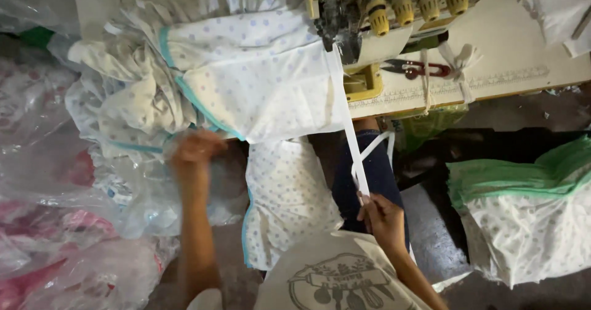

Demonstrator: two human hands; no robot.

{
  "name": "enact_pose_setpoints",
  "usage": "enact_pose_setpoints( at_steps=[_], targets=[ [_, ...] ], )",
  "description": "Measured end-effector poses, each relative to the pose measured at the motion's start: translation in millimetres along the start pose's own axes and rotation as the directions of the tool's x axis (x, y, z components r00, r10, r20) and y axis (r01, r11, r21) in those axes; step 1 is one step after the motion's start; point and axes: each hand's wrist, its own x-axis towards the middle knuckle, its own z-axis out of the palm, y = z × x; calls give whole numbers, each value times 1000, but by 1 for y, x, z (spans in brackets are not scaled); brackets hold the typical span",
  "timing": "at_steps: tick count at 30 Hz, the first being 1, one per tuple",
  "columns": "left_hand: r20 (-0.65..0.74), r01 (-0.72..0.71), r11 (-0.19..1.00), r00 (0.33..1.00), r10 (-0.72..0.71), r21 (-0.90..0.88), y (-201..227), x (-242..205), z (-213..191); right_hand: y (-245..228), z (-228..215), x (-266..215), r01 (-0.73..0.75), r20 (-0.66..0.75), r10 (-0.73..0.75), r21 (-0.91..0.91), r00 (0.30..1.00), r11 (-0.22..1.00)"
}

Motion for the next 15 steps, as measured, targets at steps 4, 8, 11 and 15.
enact_pose_setpoints(
  at_steps=[4,8,11,15],
  targets=[
    [80,34,538,979,-187,842,-98,-3,-48,25,18,63,177,11,-179,-235,984,956],
    [65,-55,306,998,-23,951,-154,12,-44,27,62,172,223,182,-240,112,954,968],
    [0,21,441,999,-49,897,-113,-36,-43,67,49,139,222,270,-283,236,920,946],
    [-130,122,570,991,-28,813,-76,-90,-66,-7,27,42,-8,208,-58,303,976,953]
  ],
)
